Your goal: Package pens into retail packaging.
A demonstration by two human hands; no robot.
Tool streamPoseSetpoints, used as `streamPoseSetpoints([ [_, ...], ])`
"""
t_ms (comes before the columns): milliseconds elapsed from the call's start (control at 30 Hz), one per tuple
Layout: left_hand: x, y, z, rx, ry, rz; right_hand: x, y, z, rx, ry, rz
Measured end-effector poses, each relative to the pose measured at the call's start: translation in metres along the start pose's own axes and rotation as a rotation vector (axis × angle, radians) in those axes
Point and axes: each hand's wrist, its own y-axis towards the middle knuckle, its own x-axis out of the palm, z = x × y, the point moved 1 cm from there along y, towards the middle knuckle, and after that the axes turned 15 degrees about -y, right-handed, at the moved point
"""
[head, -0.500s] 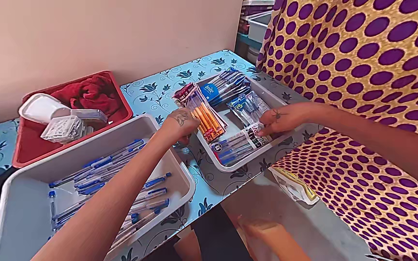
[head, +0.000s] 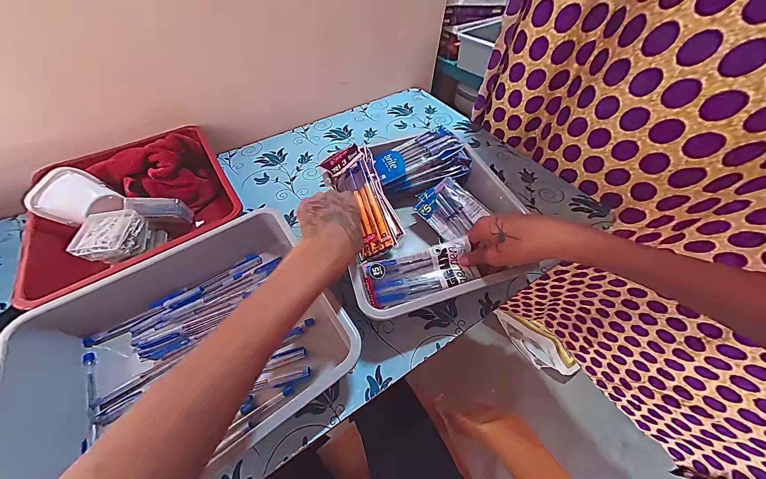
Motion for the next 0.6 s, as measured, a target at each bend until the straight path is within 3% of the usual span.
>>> streamPoseSetpoints([
  [100,0.008,-0.017,0.023,0.335,-0.100,0.161,0.005,-0.005,0.002,0.013,0.049,0.061],
  [167,0.017,-0.017,0.046,0.416,-0.267,0.019,0.010,-0.008,0.004,0.014,0.096,0.096],
  [300,0.037,0.000,0.092,0.336,-0.262,-0.285,0.022,-0.006,0.010,-0.013,0.097,0.197],
  [467,0.037,0.026,0.115,0.370,-0.281,-0.336,0.030,-0.009,0.013,-0.057,0.118,0.287],
  [600,0.027,0.032,0.107,0.197,-0.443,-0.416,0.031,-0.014,0.010,-0.112,0.035,0.321],
])
